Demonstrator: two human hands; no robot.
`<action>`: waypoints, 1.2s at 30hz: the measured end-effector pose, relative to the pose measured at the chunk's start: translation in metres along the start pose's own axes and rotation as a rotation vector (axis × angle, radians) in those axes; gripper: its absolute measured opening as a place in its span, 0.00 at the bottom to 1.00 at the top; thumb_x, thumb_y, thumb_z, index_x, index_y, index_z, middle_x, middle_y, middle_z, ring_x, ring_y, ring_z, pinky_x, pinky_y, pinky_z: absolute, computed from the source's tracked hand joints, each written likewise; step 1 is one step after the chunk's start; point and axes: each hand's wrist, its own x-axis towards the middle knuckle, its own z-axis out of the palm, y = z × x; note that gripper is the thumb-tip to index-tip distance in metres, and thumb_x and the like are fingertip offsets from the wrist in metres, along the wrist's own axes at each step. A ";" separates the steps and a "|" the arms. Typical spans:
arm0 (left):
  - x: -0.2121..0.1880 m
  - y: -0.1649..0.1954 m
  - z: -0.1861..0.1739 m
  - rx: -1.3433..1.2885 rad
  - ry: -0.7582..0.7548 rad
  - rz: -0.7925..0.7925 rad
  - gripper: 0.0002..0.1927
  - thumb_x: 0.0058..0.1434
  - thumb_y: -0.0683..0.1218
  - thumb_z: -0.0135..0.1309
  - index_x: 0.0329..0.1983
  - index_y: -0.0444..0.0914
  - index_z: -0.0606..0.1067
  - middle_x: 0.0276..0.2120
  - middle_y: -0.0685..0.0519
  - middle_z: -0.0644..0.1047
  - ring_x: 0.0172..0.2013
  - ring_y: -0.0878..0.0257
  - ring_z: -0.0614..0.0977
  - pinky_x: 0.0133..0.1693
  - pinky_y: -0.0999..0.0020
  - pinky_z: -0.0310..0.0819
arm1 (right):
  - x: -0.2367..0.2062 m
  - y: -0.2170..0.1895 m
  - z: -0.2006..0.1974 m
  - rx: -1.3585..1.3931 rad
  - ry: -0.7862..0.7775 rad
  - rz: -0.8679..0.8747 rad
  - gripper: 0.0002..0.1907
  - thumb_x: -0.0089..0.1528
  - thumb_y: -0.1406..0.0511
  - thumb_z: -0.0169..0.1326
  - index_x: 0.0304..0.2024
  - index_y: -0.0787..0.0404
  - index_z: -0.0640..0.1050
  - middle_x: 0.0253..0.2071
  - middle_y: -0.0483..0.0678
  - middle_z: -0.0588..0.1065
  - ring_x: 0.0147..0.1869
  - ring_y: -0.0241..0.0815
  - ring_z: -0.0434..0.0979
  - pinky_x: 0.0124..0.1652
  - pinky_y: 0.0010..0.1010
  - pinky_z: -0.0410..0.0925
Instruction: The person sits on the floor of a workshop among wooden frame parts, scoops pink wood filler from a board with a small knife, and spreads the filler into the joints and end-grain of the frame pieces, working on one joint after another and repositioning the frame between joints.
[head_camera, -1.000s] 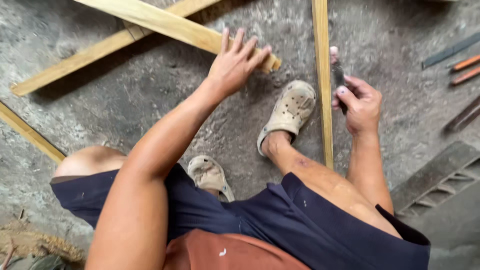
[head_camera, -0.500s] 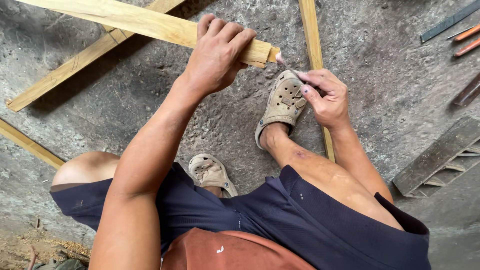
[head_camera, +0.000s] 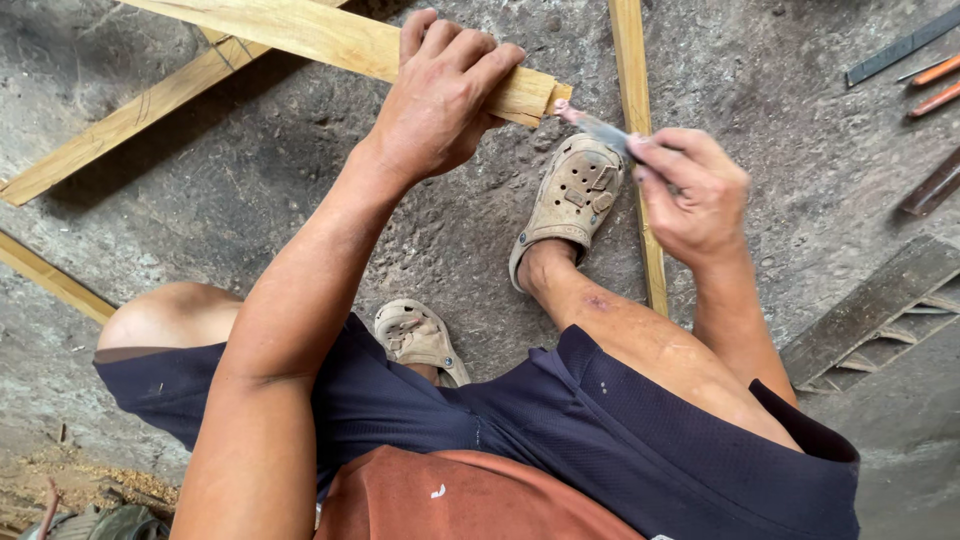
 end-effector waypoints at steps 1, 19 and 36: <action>0.000 0.000 -0.001 -0.005 0.001 -0.008 0.32 0.54 0.47 0.73 0.61 0.41 0.74 0.50 0.52 0.75 0.53 0.53 0.73 0.63 0.49 0.55 | 0.002 -0.002 -0.003 -0.004 0.006 0.011 0.16 0.64 0.77 0.61 0.53 0.63 0.83 0.49 0.52 0.79 0.48 0.44 0.81 0.46 0.32 0.74; -0.004 -0.001 -0.003 -0.030 -0.001 -0.019 0.28 0.55 0.45 0.71 0.59 0.42 0.74 0.50 0.52 0.75 0.54 0.52 0.73 0.62 0.51 0.56 | 0.009 -0.010 -0.011 0.030 -0.027 -0.002 0.13 0.66 0.74 0.60 0.53 0.62 0.83 0.50 0.52 0.79 0.51 0.48 0.83 0.50 0.33 0.75; -0.005 -0.008 0.011 0.016 0.016 -0.016 0.31 0.51 0.44 0.71 0.60 0.42 0.75 0.49 0.53 0.76 0.53 0.52 0.73 0.61 0.50 0.57 | 0.023 -0.009 0.002 -0.312 -0.047 -0.233 0.15 0.64 0.72 0.61 0.54 0.58 0.83 0.52 0.48 0.79 0.47 0.49 0.78 0.48 0.37 0.73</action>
